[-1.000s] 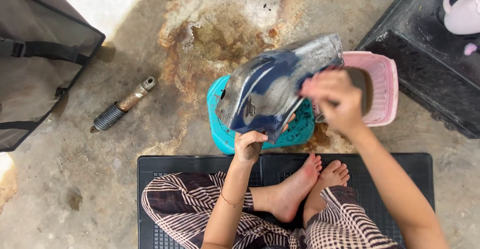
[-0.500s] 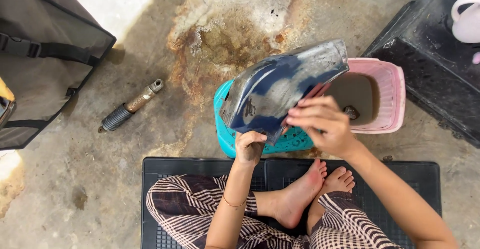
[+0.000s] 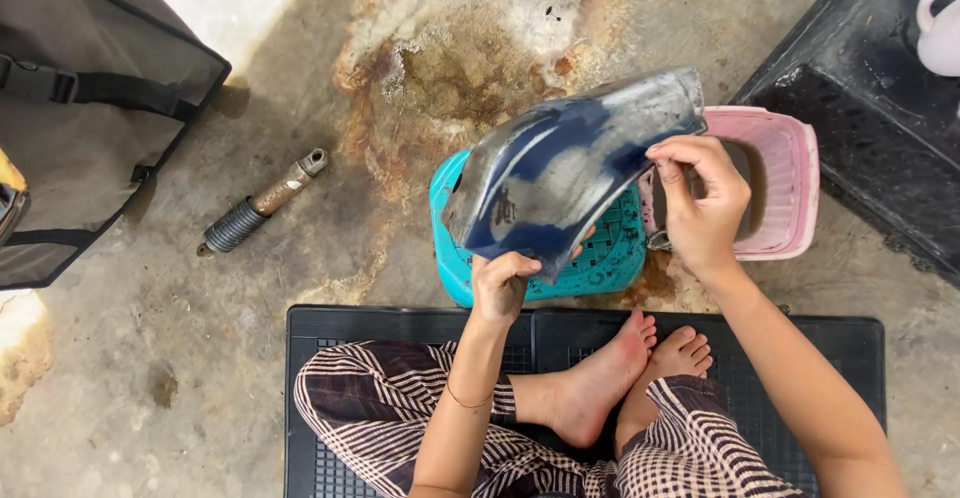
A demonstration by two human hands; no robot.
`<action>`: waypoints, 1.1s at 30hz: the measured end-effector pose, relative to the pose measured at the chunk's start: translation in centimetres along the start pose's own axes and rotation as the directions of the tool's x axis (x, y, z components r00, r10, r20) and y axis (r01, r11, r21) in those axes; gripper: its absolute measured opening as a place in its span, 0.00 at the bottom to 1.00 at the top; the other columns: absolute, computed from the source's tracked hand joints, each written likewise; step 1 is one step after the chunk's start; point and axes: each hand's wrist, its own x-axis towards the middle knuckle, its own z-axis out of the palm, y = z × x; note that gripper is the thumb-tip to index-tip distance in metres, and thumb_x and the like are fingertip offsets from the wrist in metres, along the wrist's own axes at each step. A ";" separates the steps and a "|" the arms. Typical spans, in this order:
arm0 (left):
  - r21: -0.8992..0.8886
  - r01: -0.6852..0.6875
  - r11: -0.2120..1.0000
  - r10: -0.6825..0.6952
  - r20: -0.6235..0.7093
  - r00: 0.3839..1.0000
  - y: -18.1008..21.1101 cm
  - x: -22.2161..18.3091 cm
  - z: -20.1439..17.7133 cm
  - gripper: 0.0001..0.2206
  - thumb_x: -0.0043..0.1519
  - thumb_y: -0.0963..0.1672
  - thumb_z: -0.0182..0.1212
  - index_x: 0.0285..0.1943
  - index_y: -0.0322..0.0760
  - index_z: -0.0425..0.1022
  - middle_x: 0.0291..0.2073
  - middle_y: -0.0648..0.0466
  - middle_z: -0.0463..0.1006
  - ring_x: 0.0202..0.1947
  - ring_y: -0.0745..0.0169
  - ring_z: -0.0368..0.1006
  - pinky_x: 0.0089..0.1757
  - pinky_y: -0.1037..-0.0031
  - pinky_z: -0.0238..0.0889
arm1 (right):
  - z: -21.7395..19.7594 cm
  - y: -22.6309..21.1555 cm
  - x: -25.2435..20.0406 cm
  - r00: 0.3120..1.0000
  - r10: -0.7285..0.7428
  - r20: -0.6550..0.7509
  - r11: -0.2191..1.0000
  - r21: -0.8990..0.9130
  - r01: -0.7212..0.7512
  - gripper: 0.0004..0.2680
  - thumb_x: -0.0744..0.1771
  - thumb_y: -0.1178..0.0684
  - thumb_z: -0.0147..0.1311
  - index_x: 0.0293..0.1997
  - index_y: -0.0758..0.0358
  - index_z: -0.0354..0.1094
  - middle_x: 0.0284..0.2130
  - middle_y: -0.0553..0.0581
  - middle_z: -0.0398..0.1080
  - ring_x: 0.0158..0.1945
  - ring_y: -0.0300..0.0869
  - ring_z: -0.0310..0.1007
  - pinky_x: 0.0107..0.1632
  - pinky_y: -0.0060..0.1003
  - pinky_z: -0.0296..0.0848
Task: The person scrubs a dark blue motorcycle mudguard with a small reddish abrasive pad. They repeatedly dip the pad into a pink bucket of water to wet it and continue scrubbing the surface of the mudguard, which is resting on a blue stool.
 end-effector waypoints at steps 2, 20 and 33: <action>-0.146 -0.108 0.983 0.096 -0.090 0.991 3.2 0.0 6.2 0.30 0.45 0.31 0.49 0.63 0.19 0.65 0.58 0.30 0.69 0.52 0.27 0.70 0.50 0.33 0.64 | 0.9 0.6 -1.0 1.000 0.017 -0.008 1.000 0.025 -0.017 0.05 0.71 0.66 0.57 0.40 0.67 0.77 0.37 0.59 0.76 0.42 0.50 0.75 0.50 0.42 0.73; -0.247 -0.260 0.933 0.194 -0.262 0.945 5.2 0.7 6.5 0.22 0.47 0.29 0.49 0.53 0.15 0.64 0.44 0.32 0.73 0.44 0.36 0.75 0.54 0.55 0.74 | 4.4 -3.1 -5.7 0.742 -0.153 0.652 0.899 -0.219 0.378 0.03 0.67 0.59 0.58 0.42 0.60 0.76 0.38 0.54 0.68 0.45 0.44 0.67 0.43 0.35 0.68; -0.323 -0.121 0.938 0.131 0.008 0.991 4.1 -0.4 7.3 0.41 0.46 0.32 0.47 0.76 0.33 0.47 0.63 0.29 0.64 0.55 0.16 0.67 0.50 0.52 0.72 | -8.9 8.0 -3.8 0.729 0.437 0.527 0.873 -0.051 -0.486 0.13 0.73 0.59 0.29 0.66 0.62 0.52 0.34 0.53 0.58 0.39 0.39 0.59 0.45 0.34 0.64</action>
